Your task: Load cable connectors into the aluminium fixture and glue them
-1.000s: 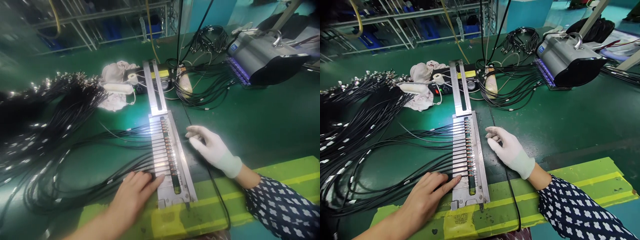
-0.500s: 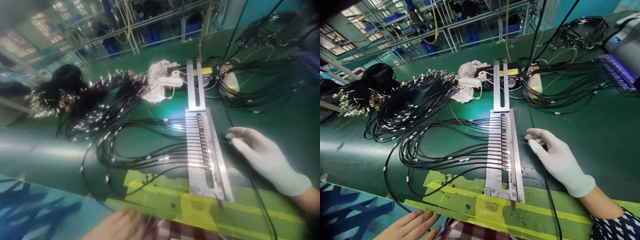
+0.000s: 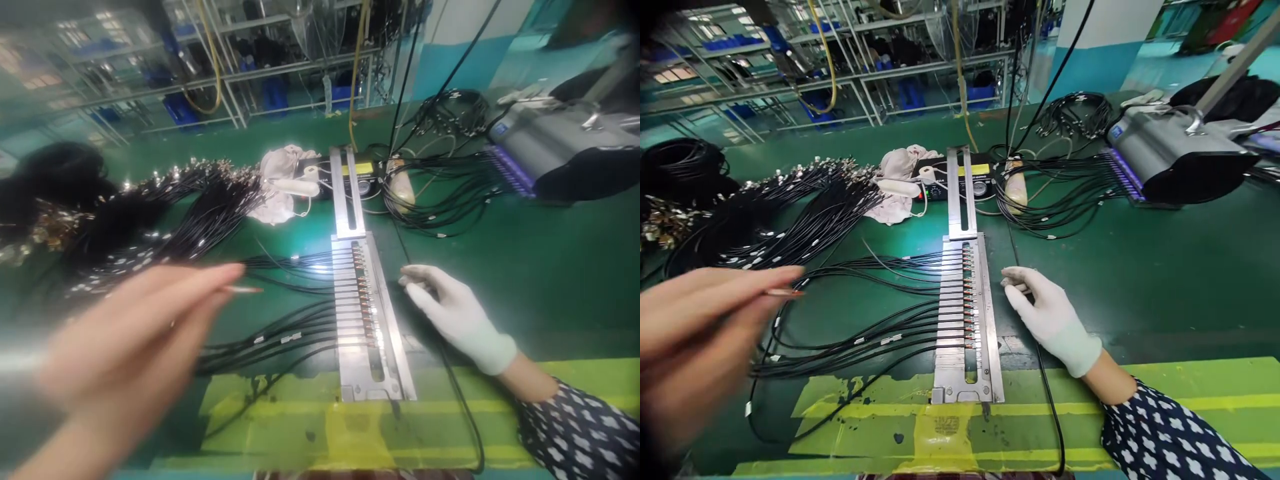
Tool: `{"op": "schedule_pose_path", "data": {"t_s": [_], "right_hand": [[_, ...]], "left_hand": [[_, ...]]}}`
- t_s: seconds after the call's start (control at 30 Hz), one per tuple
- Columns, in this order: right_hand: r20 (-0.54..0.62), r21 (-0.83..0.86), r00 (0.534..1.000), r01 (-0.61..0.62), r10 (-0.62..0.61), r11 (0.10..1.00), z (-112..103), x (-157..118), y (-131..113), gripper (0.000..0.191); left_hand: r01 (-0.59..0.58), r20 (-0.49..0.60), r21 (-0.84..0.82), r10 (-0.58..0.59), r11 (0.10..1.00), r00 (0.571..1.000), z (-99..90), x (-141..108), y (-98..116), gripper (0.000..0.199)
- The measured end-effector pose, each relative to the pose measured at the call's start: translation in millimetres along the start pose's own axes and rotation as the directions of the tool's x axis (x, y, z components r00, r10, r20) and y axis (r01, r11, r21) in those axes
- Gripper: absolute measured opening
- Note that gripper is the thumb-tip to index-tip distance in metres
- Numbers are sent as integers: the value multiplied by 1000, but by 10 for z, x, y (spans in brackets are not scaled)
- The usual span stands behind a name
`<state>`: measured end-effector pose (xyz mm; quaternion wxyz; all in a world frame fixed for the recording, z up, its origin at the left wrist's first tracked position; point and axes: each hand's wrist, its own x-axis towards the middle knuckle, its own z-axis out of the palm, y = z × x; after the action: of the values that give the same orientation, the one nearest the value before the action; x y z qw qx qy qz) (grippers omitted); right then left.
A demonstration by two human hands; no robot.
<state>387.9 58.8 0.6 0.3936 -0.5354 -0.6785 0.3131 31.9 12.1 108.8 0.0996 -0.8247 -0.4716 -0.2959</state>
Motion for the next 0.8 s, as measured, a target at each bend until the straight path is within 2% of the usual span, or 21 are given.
{"op": "schedule_pose_path", "data": {"t_s": [0.03, 0.07, 0.1, 0.13, 0.2, 0.23, 0.3, 0.4, 0.5, 0.8], "right_hand": [[-14, 1, 1000, 7, -7, 1000, -1, -20, -14, 27], [-29, -1, 999, 14, -14, 1000, 0, -46, -22, 26], [-38, -8, 999, 18, -19, 1000, 2, -73, -24, 26], [-42, -21, 999, 24, -25, 999, 5, -99, -22, 25], [-16, -51, 999, 33, -34, 998, 14, -130, -9, 23], [3, -64, 999, 32, -32, 997, 19, -131, -3, 23], [34, -71, 999, 16, -13, 997, 26, -103, 8, 22], [40, -37, 999, -19, 21, 999, 31, -32, 21, 21], [44, -19, 998, -37, 38, 999, 29, 5, 34, 20], [68, -45, 997, -18, 21, 999, 2, 7, 14, 20]], "left_hand": [[-4, -47, -74, 0, 997, 999, 217, 104, 175, 26], [-110, 73, -186, 126, 976, 989, 459, 157, 360, 25], [-190, 109, -257, 223, 948, 969, 702, 162, 535, 23], [-214, 154, -295, 267, 931, 951, 923, 128, 682, 23], [-184, 241, -371, 286, 910, 928, 1232, -11, 851, 31], [-149, 267, -400, 271, 904, 925, 1307, -90, 873, 34], [-86, 268, -445, 224, 892, 937, 1323, -212, 832, 35], [-76, 239, -471, 210, 879, 948, 1192, -267, 730, 28], [-126, 217, -445, 243, 887, 945, 1116, -261, 698, 26], [-248, 146, -354, 315, 902, 938, 1178, -396, 655, 24]]}}
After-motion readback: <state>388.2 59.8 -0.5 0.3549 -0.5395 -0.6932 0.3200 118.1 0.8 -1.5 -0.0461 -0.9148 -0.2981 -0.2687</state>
